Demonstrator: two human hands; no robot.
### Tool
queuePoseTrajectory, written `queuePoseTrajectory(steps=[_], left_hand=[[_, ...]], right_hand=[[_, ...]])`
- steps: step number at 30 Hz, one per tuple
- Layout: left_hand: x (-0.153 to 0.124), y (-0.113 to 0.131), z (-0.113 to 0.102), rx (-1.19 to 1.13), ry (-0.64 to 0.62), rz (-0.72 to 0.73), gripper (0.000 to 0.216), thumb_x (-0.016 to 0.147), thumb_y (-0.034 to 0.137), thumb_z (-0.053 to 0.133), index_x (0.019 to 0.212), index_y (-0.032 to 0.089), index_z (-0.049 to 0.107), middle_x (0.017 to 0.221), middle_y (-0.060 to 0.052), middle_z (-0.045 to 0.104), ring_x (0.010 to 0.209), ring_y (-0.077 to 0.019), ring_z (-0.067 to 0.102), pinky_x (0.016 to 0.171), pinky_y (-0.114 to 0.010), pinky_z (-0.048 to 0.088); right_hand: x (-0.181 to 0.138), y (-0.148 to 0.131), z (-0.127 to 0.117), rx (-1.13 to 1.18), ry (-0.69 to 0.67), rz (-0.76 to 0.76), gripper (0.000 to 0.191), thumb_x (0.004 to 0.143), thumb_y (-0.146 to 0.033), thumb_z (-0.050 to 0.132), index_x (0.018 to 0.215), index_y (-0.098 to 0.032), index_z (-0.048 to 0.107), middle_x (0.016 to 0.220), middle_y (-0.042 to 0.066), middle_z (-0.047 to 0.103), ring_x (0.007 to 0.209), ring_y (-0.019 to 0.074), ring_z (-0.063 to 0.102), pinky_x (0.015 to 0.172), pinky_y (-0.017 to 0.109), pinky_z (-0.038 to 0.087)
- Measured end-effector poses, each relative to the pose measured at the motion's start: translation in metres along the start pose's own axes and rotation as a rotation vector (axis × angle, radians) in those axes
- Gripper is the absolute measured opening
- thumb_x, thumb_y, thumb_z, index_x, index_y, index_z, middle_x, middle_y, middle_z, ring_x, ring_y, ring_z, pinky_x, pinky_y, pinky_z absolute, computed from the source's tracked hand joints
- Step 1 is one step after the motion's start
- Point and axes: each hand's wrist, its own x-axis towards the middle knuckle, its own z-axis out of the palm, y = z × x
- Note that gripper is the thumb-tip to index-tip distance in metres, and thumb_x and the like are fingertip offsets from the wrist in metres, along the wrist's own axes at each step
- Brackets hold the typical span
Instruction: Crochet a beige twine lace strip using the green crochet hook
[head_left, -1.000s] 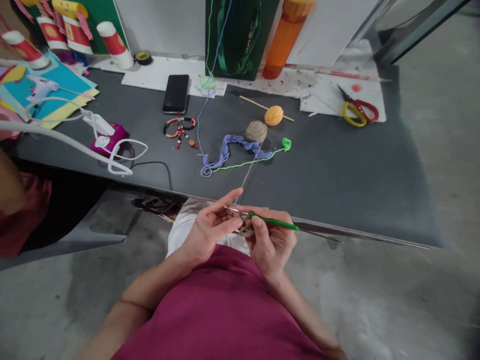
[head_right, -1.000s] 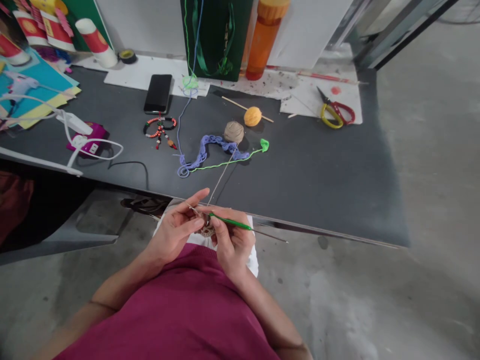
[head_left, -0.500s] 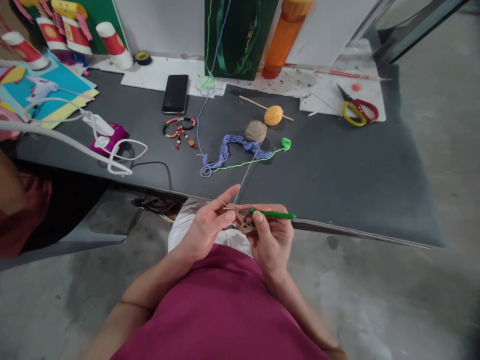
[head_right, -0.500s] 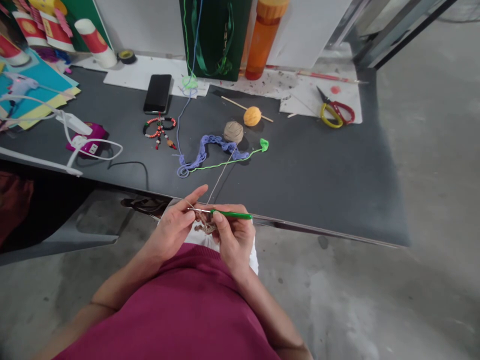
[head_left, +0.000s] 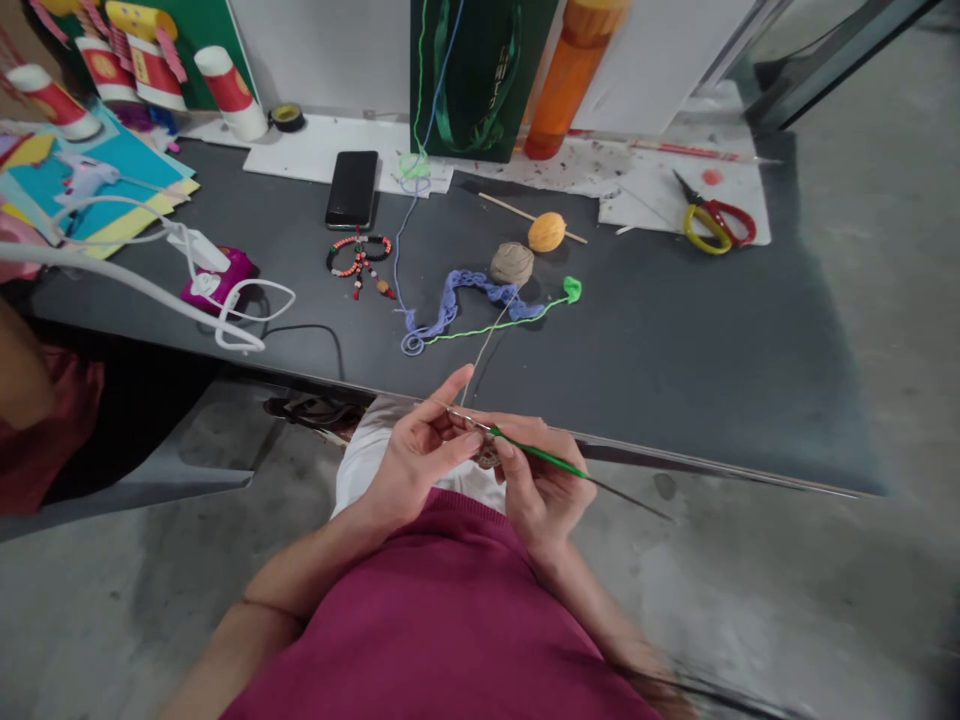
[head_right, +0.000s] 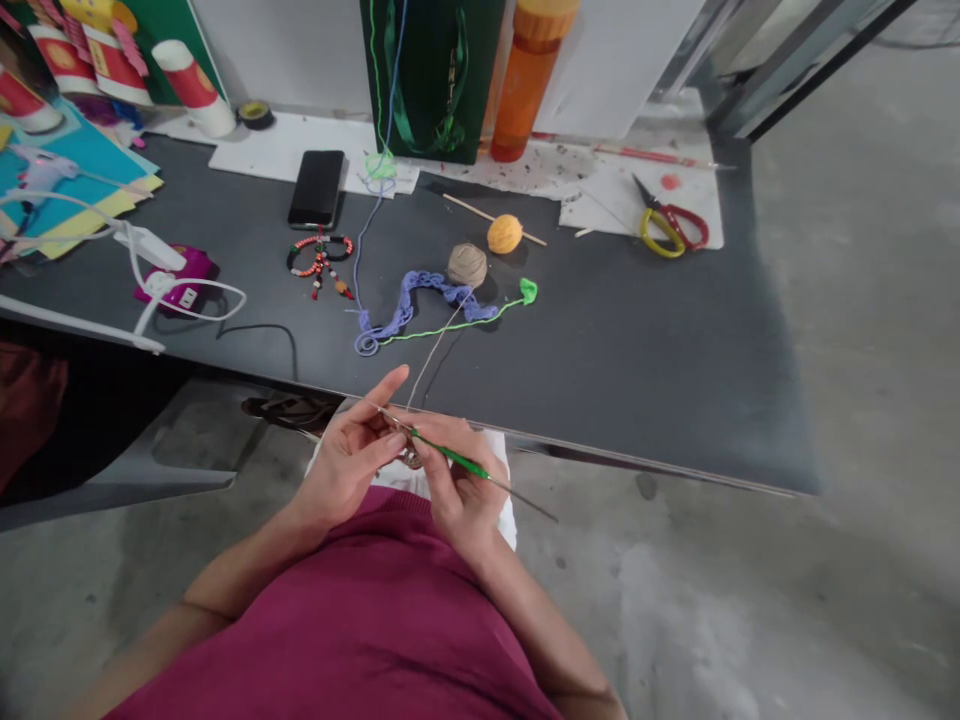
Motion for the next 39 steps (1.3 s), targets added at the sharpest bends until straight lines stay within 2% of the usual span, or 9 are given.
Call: queuePoseTrajectory(steps=[5, 9, 12, 15, 17, 20, 24, 31, 39], left_hand=[[0.0, -0.001, 0.002, 0.045, -0.015, 0.049, 0.079, 0.08, 0.028, 0.09, 0.153, 0.024, 0.06, 0.084, 0.002, 0.068, 0.074, -0.0107, 0.062, 0.073, -0.026, 0.054], [0.0, -0.001, 0.004, 0.114, 0.046, 0.107, 0.086, 0.081, 0.029, 0.09, 0.159, 0.027, 0.053, 0.087, 0.002, 0.069, 0.078, -0.0117, 0.061, 0.073, -0.026, 0.054], [0.0, -0.001, 0.004, 0.084, 0.0, 0.051, 0.091, 0.08, 0.03, 0.09, 0.162, 0.029, 0.049, 0.088, 0.002, 0.069, 0.078, -0.0127, 0.061, 0.073, -0.027, 0.055], [0.001, 0.001, 0.002, 0.053, -0.042, -0.041, 0.094, 0.075, 0.025, 0.093, 0.159, 0.027, 0.052, 0.087, 0.002, 0.07, 0.079, -0.0122, 0.062, 0.079, -0.028, 0.055], [0.001, 0.004, 0.0, 0.065, -0.047, -0.075, 0.091, 0.073, 0.021, 0.094, 0.156, 0.025, 0.057, 0.088, 0.001, 0.07, 0.082, -0.0127, 0.063, 0.084, -0.029, 0.055], [0.0, 0.008, -0.002, 0.119, -0.05, -0.084, 0.082, 0.073, 0.022, 0.093, 0.15, 0.024, 0.064, 0.088, 0.0, 0.072, 0.089, -0.0159, 0.065, 0.09, -0.033, 0.054], [-0.003, 0.012, -0.005, 0.245, -0.026, -0.063, 0.075, 0.078, 0.025, 0.09, 0.149, 0.023, 0.066, 0.089, -0.001, 0.073, 0.094, -0.0178, 0.066, 0.103, -0.038, 0.05], [-0.011, 0.021, -0.007, 0.523, 0.024, 0.052, 0.065, 0.085, 0.026, 0.083, 0.148, 0.031, 0.066, 0.093, 0.0, 0.073, 0.099, -0.0188, 0.061, 0.109, -0.04, 0.044], [-0.007, 0.032, -0.006, 0.381, -0.027, -0.077, 0.064, 0.083, 0.022, 0.08, 0.145, 0.029, 0.068, 0.091, 0.0, 0.069, 0.09, -0.0154, 0.06, 0.092, -0.034, 0.05]], right_hand=[[-0.004, 0.006, -0.001, -0.042, -0.013, -0.004, 0.027, 0.095, -0.008, 0.072, 0.111, -0.028, 0.078, 0.112, 0.005, 0.087, 0.082, 0.0198, 0.084, 0.047, 0.024, 0.062], [-0.006, 0.006, 0.002, -0.095, 0.013, -0.085, 0.029, 0.09, -0.007, 0.075, 0.107, -0.03, 0.081, 0.111, 0.004, 0.087, 0.069, 0.0181, 0.082, 0.043, 0.024, 0.061], [-0.004, 0.003, 0.007, 0.06, 0.132, 0.134, 0.017, 0.09, -0.015, 0.078, 0.096, -0.03, 0.082, 0.101, 0.001, 0.088, 0.048, 0.0124, 0.071, 0.035, 0.022, 0.052], [0.002, -0.002, 0.009, 0.277, 0.172, 0.403, 0.006, 0.087, -0.025, 0.083, 0.086, -0.029, 0.079, 0.09, -0.002, 0.088, 0.035, 0.0068, 0.055, 0.03, 0.018, 0.041], [0.006, -0.003, 0.008, 0.35, 0.18, 0.508, 0.011, 0.083, -0.033, 0.087, 0.083, -0.029, 0.077, 0.084, -0.003, 0.086, 0.041, 0.0087, 0.061, 0.034, 0.018, 0.045], [0.011, -0.003, 0.005, 0.357, 0.195, 0.589, 0.02, 0.08, -0.042, 0.089, 0.083, -0.028, 0.075, 0.079, -0.002, 0.084, 0.057, 0.014, 0.073, 0.048, 0.023, 0.058], [0.013, -0.002, 0.002, 0.342, 0.188, 0.579, 0.022, 0.08, -0.043, 0.088, 0.084, -0.028, 0.073, 0.077, -0.002, 0.083, 0.06, 0.015, 0.074, 0.052, 0.024, 0.059], [0.014, -0.002, -0.001, 0.384, 0.154, 0.515, 0.017, 0.084, -0.039, 0.085, 0.086, -0.029, 0.072, 0.077, -0.003, 0.081, 0.058, 0.0131, 0.07, 0.052, 0.024, 0.055], [0.02, -0.005, -0.002, 0.38, 0.133, 0.547, 0.023, 0.08, -0.043, 0.088, 0.083, -0.029, 0.072, 0.076, -0.003, 0.081, 0.045, 0.0102, 0.059, 0.045, 0.024, 0.049]])
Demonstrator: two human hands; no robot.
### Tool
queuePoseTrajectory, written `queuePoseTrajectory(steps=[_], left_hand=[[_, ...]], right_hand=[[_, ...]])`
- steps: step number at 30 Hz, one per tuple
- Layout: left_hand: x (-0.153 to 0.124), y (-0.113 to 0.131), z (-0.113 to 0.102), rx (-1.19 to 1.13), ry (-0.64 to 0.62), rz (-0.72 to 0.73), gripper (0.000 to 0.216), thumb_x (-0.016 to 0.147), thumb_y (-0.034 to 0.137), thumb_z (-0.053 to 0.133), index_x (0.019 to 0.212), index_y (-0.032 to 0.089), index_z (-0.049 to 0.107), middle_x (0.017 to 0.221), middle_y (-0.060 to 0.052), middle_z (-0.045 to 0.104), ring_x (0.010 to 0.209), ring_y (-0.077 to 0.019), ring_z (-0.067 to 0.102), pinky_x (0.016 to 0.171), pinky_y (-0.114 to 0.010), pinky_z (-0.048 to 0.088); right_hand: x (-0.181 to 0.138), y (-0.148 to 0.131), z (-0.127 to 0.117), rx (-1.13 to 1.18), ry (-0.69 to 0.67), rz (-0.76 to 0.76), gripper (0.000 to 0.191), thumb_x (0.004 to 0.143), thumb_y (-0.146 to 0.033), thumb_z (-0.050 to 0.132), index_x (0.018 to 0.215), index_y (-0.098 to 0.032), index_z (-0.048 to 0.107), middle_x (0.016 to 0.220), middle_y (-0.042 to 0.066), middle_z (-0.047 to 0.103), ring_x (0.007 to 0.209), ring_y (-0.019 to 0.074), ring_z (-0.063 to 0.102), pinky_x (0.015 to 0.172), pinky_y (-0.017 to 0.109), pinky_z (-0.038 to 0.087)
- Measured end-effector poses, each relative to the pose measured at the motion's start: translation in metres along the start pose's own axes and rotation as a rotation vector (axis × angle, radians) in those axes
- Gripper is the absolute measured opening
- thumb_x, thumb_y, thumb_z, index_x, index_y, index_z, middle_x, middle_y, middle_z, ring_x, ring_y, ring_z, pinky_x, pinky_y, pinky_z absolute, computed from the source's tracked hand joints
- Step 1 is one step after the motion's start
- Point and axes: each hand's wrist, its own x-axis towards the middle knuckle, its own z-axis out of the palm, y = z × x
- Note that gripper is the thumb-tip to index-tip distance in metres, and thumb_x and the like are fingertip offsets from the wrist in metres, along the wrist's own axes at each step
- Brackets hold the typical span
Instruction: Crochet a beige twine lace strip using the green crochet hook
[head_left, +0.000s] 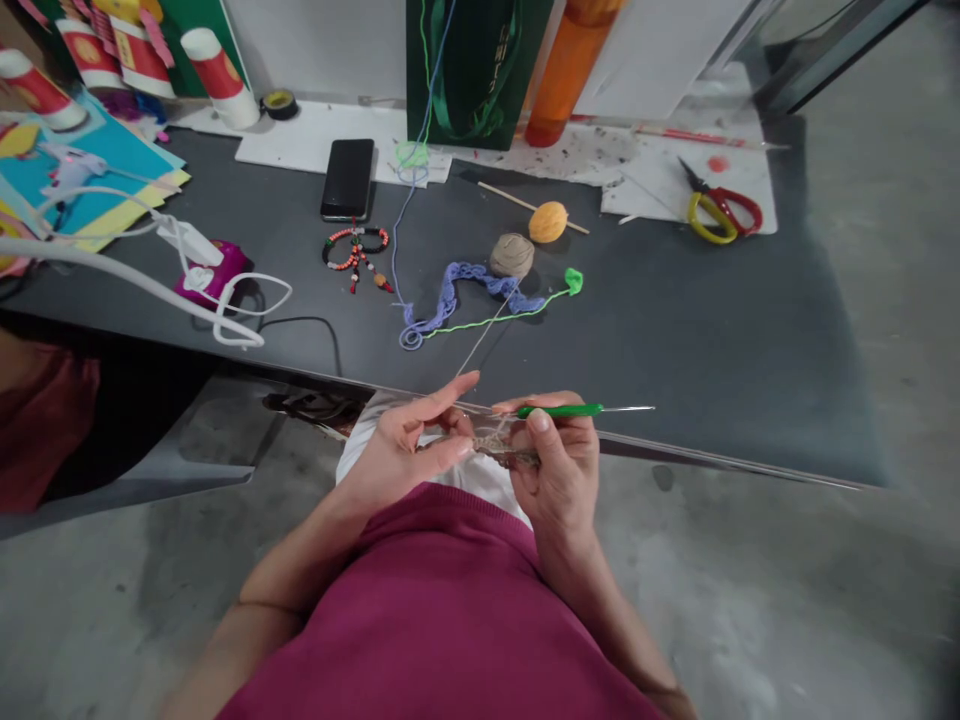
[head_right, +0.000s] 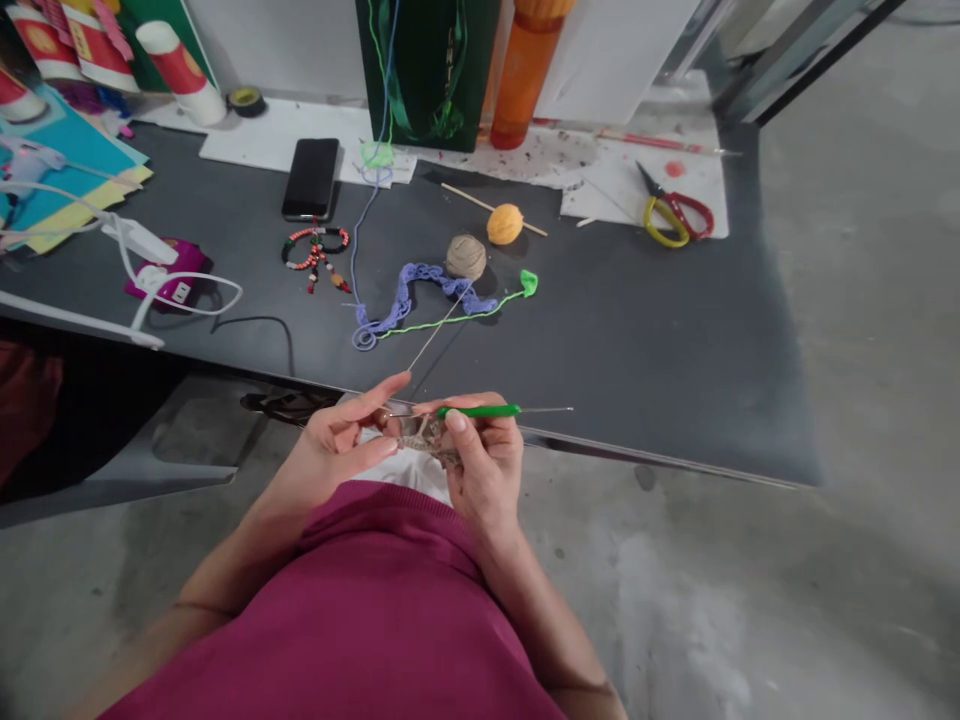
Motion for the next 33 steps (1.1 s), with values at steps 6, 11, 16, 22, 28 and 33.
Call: queuePoseTrajectory(steps=[6, 11, 16, 22, 28, 33], left_hand=[[0.007, -0.006, -0.002, -0.058, -0.012, 0.024, 0.059, 0.08, 0.021, 0.082, 0.139, 0.027, 0.074, 0.088, -0.002, 0.069, 0.083, -0.0165, 0.06, 0.085, -0.034, 0.054], [0.011, -0.016, -0.004, -0.106, -0.017, 0.082, 0.058, 0.079, 0.022, 0.083, 0.136, 0.027, 0.076, 0.086, -0.002, 0.068, 0.082, -0.016, 0.059, 0.079, -0.031, 0.054], [0.012, -0.019, -0.002, -0.136, -0.012, 0.098, 0.055, 0.078, 0.022, 0.084, 0.133, 0.028, 0.078, 0.087, -0.002, 0.07, 0.08, -0.016, 0.059, 0.078, -0.032, 0.052], [0.009, -0.016, 0.007, -0.14, -0.024, 0.103, 0.074, 0.077, 0.022, 0.088, 0.147, 0.031, 0.067, 0.091, 0.0, 0.072, 0.083, -0.0151, 0.061, 0.086, -0.032, 0.051], [0.009, -0.019, 0.011, -0.23, -0.039, 0.061, 0.084, 0.078, 0.023, 0.089, 0.156, 0.031, 0.058, 0.088, 0.002, 0.069, 0.083, -0.0132, 0.061, 0.087, -0.03, 0.051], [0.011, -0.02, 0.011, -0.257, -0.018, 0.074, 0.071, 0.082, 0.027, 0.088, 0.149, 0.031, 0.065, 0.087, 0.001, 0.069, 0.082, -0.0133, 0.061, 0.085, -0.031, 0.051]], right_hand=[[0.0, -0.004, 0.001, -0.013, -0.045, -0.001, 0.027, 0.083, -0.048, 0.087, 0.084, -0.027, 0.069, 0.077, -0.004, 0.08, 0.034, 0.0051, 0.036, 0.036, 0.021, 0.036], [0.001, -0.01, 0.001, -0.015, -0.114, -0.036, 0.023, 0.091, -0.045, 0.081, 0.088, -0.027, 0.067, 0.077, -0.004, 0.081, 0.032, 0.003, 0.028, 0.033, 0.02, 0.03], [0.0, -0.012, -0.002, -0.11, -0.106, -0.07, 0.027, 0.093, -0.048, 0.078, 0.088, -0.027, 0.063, 0.071, -0.005, 0.077, 0.03, 0.0043, 0.033, 0.03, 0.019, 0.027], [-0.008, -0.009, -0.005, -0.217, -0.068, -0.153, 0.018, 0.097, -0.043, 0.075, 0.094, -0.029, 0.064, 0.08, -0.003, 0.081, 0.036, 0.0071, 0.043, 0.034, 0.021, 0.034], [-0.006, -0.006, -0.003, -0.178, -0.058, -0.191, 0.02, 0.095, -0.045, 0.076, 0.092, -0.029, 0.065, 0.076, -0.005, 0.08, 0.034, 0.007, 0.046, 0.031, 0.019, 0.036], [-0.006, -0.005, -0.005, -0.117, -0.123, -0.192, 0.011, 0.096, -0.037, 0.076, 0.094, -0.029, 0.068, 0.08, -0.004, 0.082, 0.036, 0.0062, 0.05, 0.031, 0.016, 0.037]])
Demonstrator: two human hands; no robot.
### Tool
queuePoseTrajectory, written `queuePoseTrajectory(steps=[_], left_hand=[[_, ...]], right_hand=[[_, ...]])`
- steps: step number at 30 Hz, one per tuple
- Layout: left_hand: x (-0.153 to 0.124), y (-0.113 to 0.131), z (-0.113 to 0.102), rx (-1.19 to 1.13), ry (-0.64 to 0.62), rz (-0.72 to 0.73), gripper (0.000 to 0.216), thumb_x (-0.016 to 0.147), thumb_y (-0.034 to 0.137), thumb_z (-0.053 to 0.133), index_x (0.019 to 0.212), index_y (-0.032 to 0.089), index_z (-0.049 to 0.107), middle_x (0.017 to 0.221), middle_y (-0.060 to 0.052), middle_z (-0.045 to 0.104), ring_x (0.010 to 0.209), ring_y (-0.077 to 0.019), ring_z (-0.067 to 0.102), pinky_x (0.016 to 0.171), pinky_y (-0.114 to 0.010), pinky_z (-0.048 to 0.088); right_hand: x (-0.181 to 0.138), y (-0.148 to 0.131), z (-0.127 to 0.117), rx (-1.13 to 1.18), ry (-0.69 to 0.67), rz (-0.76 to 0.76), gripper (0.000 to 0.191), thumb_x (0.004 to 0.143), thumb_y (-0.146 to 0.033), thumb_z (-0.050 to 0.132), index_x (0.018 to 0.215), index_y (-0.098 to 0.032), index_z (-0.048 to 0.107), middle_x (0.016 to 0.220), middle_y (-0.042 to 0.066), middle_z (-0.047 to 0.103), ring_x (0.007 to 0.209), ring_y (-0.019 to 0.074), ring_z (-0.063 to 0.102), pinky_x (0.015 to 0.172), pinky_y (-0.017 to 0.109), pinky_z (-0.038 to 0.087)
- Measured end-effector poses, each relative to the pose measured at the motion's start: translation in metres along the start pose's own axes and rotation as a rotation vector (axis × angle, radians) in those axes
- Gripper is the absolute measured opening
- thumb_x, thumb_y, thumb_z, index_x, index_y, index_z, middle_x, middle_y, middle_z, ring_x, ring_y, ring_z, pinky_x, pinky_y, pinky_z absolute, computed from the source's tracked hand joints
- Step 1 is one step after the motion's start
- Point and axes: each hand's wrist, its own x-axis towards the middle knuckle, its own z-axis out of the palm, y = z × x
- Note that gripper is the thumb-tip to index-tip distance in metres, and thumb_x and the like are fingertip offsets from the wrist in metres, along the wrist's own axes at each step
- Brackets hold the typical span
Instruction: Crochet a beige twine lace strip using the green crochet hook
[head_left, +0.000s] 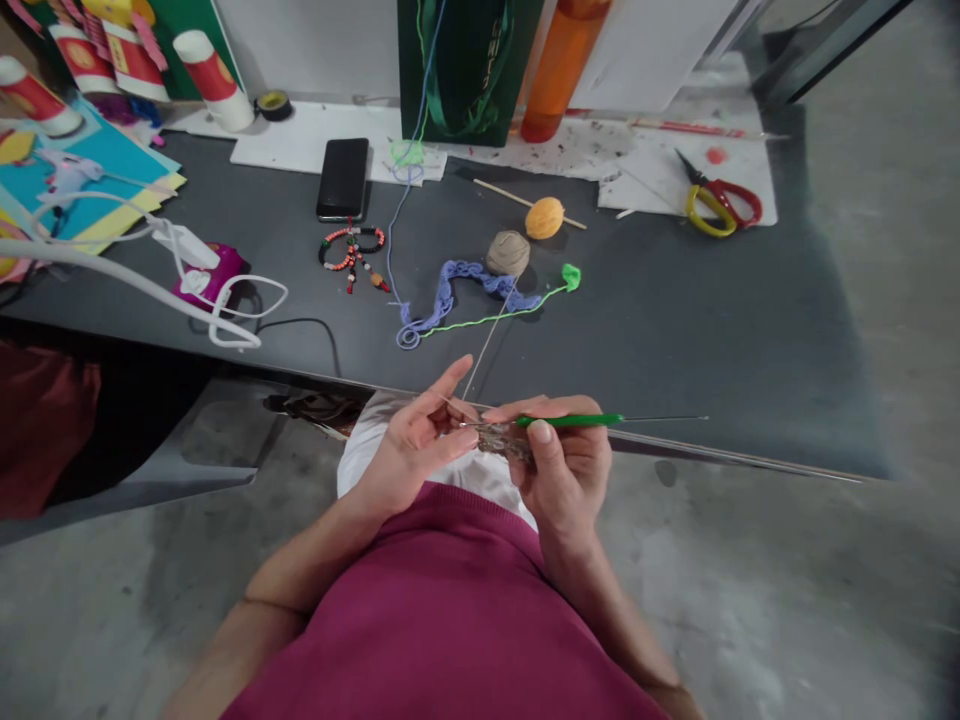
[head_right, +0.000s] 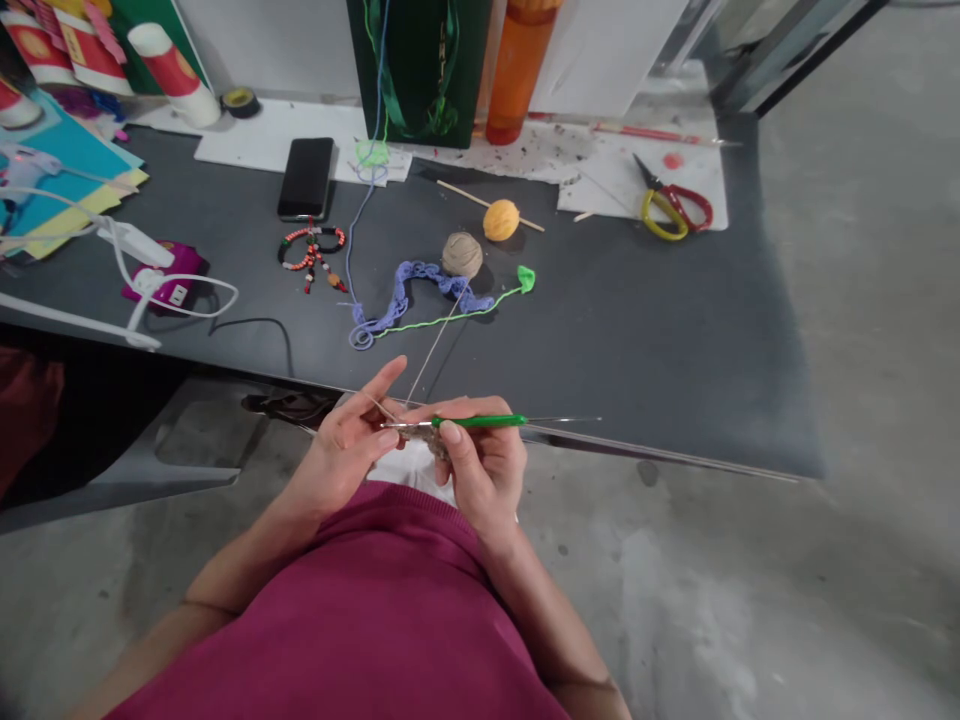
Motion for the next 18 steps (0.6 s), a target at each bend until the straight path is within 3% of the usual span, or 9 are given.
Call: queuePoseTrajectory(steps=[4, 10, 15, 18], left_hand=[[0.0008, -0.0007, 0.0, -0.003, 0.016, 0.004, 0.068, 0.081, 0.025, 0.088, 0.146, 0.032, 0.068, 0.087, 0.002, 0.068, 0.082, -0.0132, 0.06, 0.085, -0.031, 0.05], [0.0015, 0.0028, -0.0023, -0.045, -0.017, -0.041, 0.067, 0.077, 0.02, 0.089, 0.141, 0.031, 0.072, 0.087, 0.001, 0.07, 0.084, -0.0139, 0.062, 0.085, -0.031, 0.052], [-0.0003, 0.0076, -0.0051, -0.041, -0.039, -0.067, 0.068, 0.075, 0.016, 0.09, 0.14, 0.029, 0.073, 0.092, 0.0, 0.073, 0.093, -0.0153, 0.066, 0.092, -0.031, 0.052], [-0.0011, 0.0091, -0.006, -0.02, -0.037, -0.078, 0.065, 0.076, 0.017, 0.09, 0.138, 0.028, 0.074, 0.091, 0.0, 0.072, 0.091, -0.014, 0.065, 0.09, -0.029, 0.052]], right_hand=[[-0.0022, -0.0001, -0.0005, 0.018, -0.035, -0.016, 0.006, 0.098, -0.034, 0.074, 0.097, -0.031, 0.069, 0.081, -0.004, 0.083, 0.039, 0.0084, 0.056, 0.032, 0.018, 0.04], [0.0, 0.0038, -0.0023, -0.016, -0.032, -0.031, 0.011, 0.096, -0.039, 0.076, 0.096, -0.029, 0.07, 0.078, -0.002, 0.081, 0.064, 0.0161, 0.072, 0.055, 0.028, 0.059], [0.0019, 0.0042, -0.0014, 0.033, 0.022, 0.034, 0.013, 0.095, -0.039, 0.077, 0.094, -0.029, 0.069, 0.077, -0.003, 0.08, 0.052, 0.0119, 0.063, 0.037, 0.02, 0.042], [0.0032, 0.0022, -0.0018, 0.034, 0.047, 0.036, 0.015, 0.095, -0.04, 0.077, 0.092, -0.029, 0.067, 0.079, -0.004, 0.08, 0.049, 0.0102, 0.061, 0.035, 0.019, 0.04]])
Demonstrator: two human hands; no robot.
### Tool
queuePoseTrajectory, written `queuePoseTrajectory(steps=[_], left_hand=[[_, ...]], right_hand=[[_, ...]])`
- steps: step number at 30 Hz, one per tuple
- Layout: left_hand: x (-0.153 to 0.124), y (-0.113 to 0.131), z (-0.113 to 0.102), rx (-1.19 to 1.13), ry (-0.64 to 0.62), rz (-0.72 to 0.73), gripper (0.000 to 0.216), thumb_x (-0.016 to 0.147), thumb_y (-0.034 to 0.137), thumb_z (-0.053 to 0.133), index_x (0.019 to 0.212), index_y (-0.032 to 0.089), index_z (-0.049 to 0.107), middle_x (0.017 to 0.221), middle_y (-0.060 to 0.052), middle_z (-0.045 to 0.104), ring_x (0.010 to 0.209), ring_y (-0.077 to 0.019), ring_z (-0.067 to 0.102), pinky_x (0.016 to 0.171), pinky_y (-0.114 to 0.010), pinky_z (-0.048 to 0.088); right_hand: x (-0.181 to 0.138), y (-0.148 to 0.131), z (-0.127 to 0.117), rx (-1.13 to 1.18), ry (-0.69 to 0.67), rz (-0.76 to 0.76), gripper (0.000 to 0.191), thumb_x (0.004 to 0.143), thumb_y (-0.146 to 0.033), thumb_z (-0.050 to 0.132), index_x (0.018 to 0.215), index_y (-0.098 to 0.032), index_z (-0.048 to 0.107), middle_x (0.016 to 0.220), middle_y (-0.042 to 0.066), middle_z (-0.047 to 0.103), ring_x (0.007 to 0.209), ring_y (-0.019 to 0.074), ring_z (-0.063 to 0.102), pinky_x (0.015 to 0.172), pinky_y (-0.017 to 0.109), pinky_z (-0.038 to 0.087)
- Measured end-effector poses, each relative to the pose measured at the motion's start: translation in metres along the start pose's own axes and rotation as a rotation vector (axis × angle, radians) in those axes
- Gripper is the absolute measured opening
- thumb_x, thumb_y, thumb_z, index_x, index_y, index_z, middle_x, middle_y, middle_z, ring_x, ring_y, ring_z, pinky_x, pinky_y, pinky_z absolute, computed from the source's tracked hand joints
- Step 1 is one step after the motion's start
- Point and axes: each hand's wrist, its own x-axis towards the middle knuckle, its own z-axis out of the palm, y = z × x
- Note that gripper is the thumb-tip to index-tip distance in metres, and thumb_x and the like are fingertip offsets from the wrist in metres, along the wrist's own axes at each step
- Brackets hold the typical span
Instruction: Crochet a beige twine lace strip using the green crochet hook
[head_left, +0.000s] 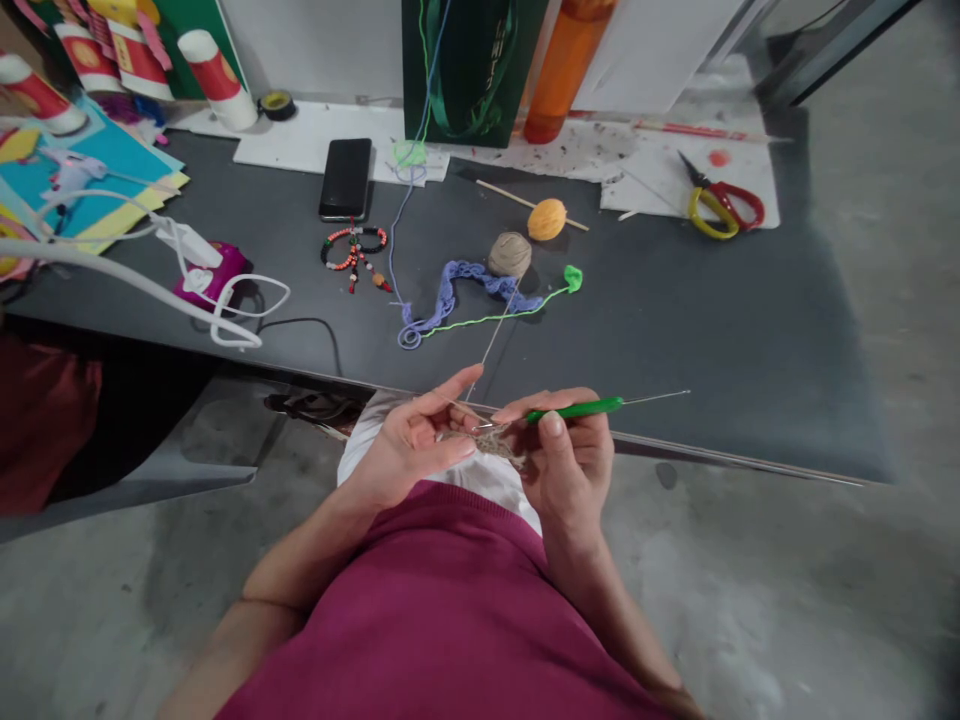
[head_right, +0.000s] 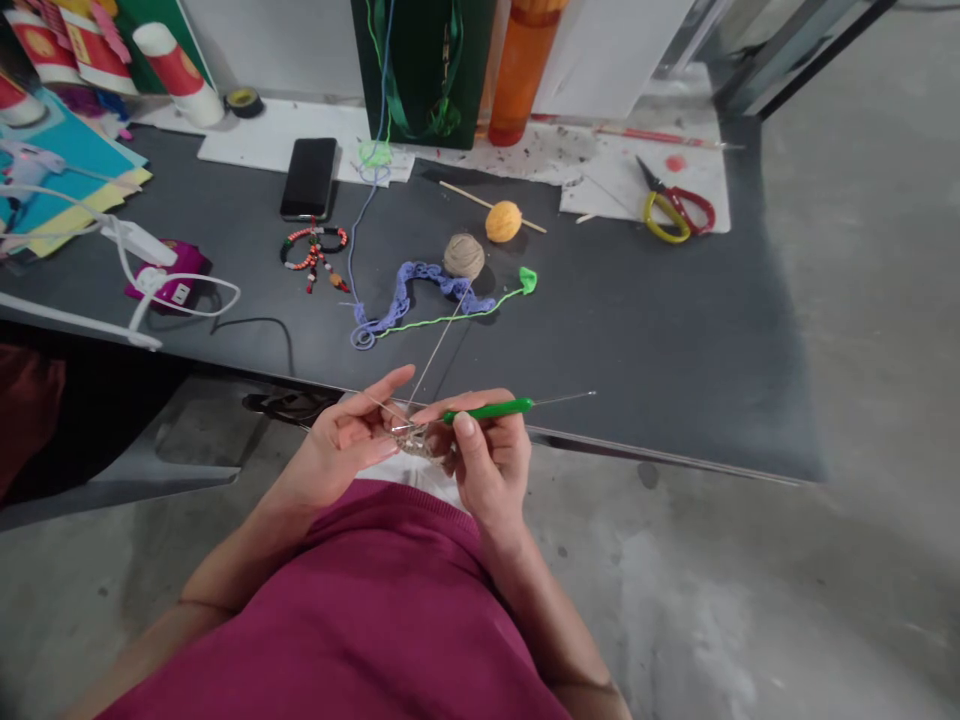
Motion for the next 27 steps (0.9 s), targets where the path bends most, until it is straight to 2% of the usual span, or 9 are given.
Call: queuePoseTrajectory(steps=[7, 12, 14, 19, 24, 27], left_hand=[[0.001, 0.001, 0.001, 0.042, -0.003, 0.025, 0.056, 0.078, 0.019, 0.089, 0.132, 0.027, 0.077, 0.091, -0.001, 0.073, 0.084, -0.0131, 0.062, 0.08, -0.028, 0.05], [0.001, 0.003, -0.002, 0.081, -0.003, 0.046, 0.037, 0.077, 0.021, 0.089, 0.114, 0.025, 0.085, 0.111, -0.007, 0.077, 0.089, -0.0149, 0.063, 0.081, -0.029, 0.05], [0.001, 0.003, -0.003, 0.097, 0.006, 0.022, 0.04, 0.077, 0.024, 0.089, 0.117, 0.025, 0.084, 0.112, -0.008, 0.076, 0.092, -0.0165, 0.064, 0.08, -0.029, 0.051], [-0.001, 0.004, -0.004, 0.198, 0.047, 0.036, 0.055, 0.079, 0.027, 0.089, 0.132, 0.027, 0.078, 0.093, -0.003, 0.074, 0.091, -0.0165, 0.063, 0.087, -0.031, 0.051], [-0.003, 0.007, -0.001, 0.23, 0.081, 0.058, 0.056, 0.08, 0.026, 0.088, 0.135, 0.03, 0.076, 0.091, -0.001, 0.074, 0.086, -0.0148, 0.064, 0.093, -0.034, 0.052], [-0.005, 0.006, 0.0, 0.301, 0.108, 0.089, 0.058, 0.082, 0.027, 0.087, 0.139, 0.029, 0.074, 0.094, -0.001, 0.077, 0.088, -0.0162, 0.067, 0.094, -0.036, 0.053]], right_hand=[[0.005, -0.006, -0.006, -0.021, -0.14, -0.046, 0.014, 0.099, -0.038, 0.073, 0.094, -0.028, 0.063, 0.074, -0.004, 0.077, 0.051, 0.0104, 0.064, 0.041, 0.019, 0.048], [0.005, -0.009, -0.011, -0.123, -0.171, -0.113, 0.014, 0.1, -0.037, 0.07, 0.096, -0.027, 0.061, 0.075, -0.002, 0.076, 0.052, 0.0113, 0.063, 0.041, 0.02, 0.049], [0.005, -0.009, -0.012, -0.138, -0.195, -0.144, 0.01, 0.102, -0.035, 0.068, 0.097, -0.028, 0.062, 0.076, -0.002, 0.076, 0.052, 0.0113, 0.062, 0.04, 0.021, 0.049], [0.004, -0.011, -0.02, -0.23, -0.271, -0.231, 0.002, 0.105, -0.027, 0.061, 0.105, -0.029, 0.063, 0.087, 0.001, 0.081, 0.061, 0.0148, 0.071, 0.043, 0.023, 0.052], [0.003, -0.015, -0.028, -0.405, -0.377, -0.403, 0.016, 0.101, -0.018, 0.064, 0.113, -0.028, 0.067, 0.097, 0.004, 0.085, 0.084, 0.021, 0.081, 0.063, 0.032, 0.064], [0.003, -0.019, -0.026, -0.481, -0.446, -0.482, 0.021, 0.101, -0.015, 0.061, 0.117, -0.027, 0.068, 0.097, 0.006, 0.085, 0.085, 0.021, 0.082, 0.067, 0.032, 0.065]])
